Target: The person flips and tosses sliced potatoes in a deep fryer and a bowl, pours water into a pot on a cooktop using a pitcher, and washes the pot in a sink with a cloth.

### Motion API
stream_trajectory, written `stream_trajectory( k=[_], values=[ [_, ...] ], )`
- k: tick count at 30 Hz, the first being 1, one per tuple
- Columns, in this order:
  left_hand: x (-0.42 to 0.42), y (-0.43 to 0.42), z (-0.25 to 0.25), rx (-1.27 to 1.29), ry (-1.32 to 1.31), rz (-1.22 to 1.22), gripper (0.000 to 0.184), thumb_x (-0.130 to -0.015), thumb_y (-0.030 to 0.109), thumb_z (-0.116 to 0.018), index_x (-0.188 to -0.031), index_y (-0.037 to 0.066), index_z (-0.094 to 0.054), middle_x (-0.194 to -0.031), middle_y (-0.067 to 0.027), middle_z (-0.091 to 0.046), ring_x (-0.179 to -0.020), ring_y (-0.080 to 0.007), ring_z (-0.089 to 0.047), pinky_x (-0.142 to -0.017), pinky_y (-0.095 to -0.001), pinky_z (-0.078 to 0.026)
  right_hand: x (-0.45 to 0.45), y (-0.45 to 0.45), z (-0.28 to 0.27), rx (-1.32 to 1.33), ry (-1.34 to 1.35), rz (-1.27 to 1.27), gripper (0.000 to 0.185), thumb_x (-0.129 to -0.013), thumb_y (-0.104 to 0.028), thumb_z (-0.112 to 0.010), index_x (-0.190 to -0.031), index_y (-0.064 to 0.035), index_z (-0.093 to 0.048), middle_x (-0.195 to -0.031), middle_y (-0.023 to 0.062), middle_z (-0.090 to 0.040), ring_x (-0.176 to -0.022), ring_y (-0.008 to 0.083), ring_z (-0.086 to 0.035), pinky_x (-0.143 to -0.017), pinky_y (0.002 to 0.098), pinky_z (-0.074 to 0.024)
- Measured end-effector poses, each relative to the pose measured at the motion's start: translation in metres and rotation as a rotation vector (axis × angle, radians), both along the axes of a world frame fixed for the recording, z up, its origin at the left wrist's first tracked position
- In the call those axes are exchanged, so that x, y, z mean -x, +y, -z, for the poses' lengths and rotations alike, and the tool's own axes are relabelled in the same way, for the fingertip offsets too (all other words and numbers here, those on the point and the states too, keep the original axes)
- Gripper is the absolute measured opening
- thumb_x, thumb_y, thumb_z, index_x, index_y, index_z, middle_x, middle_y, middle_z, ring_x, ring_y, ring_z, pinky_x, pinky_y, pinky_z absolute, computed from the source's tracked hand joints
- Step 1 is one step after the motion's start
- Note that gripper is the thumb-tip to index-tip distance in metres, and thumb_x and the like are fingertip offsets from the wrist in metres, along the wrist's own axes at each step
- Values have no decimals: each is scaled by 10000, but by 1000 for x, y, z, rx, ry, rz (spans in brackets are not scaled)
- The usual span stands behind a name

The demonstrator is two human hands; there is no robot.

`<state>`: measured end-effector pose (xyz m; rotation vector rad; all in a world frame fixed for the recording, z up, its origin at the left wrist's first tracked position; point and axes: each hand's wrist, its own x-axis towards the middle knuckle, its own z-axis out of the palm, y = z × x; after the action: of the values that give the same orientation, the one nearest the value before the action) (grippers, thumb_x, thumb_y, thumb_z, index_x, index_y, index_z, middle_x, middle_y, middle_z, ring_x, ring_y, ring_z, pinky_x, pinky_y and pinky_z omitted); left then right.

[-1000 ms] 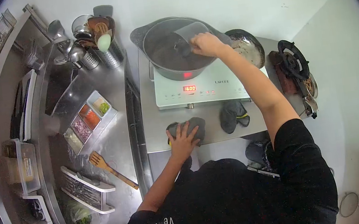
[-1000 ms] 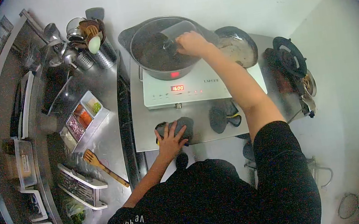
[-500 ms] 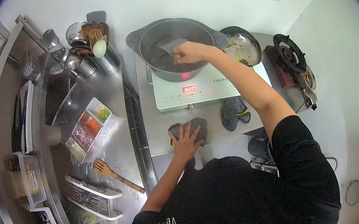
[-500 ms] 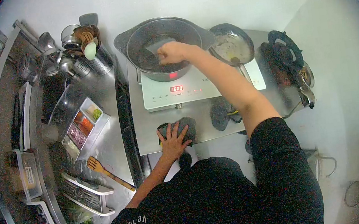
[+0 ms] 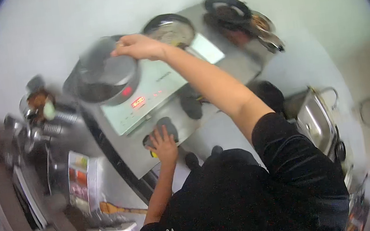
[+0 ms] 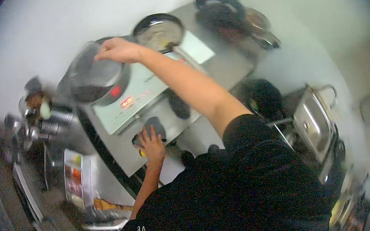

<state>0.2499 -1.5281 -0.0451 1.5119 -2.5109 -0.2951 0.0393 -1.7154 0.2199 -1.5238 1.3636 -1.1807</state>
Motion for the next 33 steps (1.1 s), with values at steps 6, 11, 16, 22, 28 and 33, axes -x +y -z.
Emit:
stream_trajectory(
  k=[6, 11, 16, 22, 28, 33],
  values=[
    [17, -1, 4, 58, -64, -18, 646, -923, 427, -468, -1475, 167, -252, -1533, -173, -143, -1414, -400, -93, -984, -758, -78, 82, 132, -51, 110, -257, 229, 320, -842, -327, -689, -720, -87, -515, -670, -32, -483, -638, 72, -413, -591, 233, -354],
    [34, 18, 0, 158, -97, 157, 642, -944, 440, -432, -1482, 160, -225, -1538, -142, -148, -1416, -394, -91, -981, -759, -82, 167, 292, -68, 223, -183, 567, 325, -820, -323, -715, -726, -57, -553, -647, -28, -484, -609, 78, -439, -557, 245, -387],
    [66, 44, 15, 289, -151, 125, 627, -967, 489, -364, -1483, 162, -223, -1538, -125, -158, -1407, -402, -137, -963, -758, -152, 245, 492, -46, 131, -35, 935, 319, -829, -376, -692, -760, -98, -551, -694, -38, -489, -647, 69, -446, -597, 231, -389],
    [126, 103, 6, 328, -143, -18, 659, -962, 456, -416, -1475, 98, -213, -1518, -182, -181, -1393, -401, -187, -977, -729, -184, 341, 703, 15, -225, 333, 1180, 391, -811, -397, -679, -705, -50, -535, -615, 1, -483, -599, 109, -440, -557, 283, -376],
    [261, 238, -33, 259, -9, 531, 712, -872, 406, -547, -1462, 112, -279, -1514, -175, -210, -1386, -432, -172, -995, -730, -127, 405, 846, 74, -613, 542, 1140, 481, -762, -424, -669, -840, 49, -620, -792, 224, -638, -717, 324, -609, -673, 410, -457],
    [303, 183, -50, 472, 55, 155, 719, -850, 356, -593, -1452, 102, -292, -1500, -213, -216, -1369, -444, -204, -985, -725, -177, 443, 916, 168, -579, 503, 1301, 382, -795, -353, -669, -756, 25, -621, -613, 84, -549, -579, 153, -493, -561, 322, -413]
  ],
)
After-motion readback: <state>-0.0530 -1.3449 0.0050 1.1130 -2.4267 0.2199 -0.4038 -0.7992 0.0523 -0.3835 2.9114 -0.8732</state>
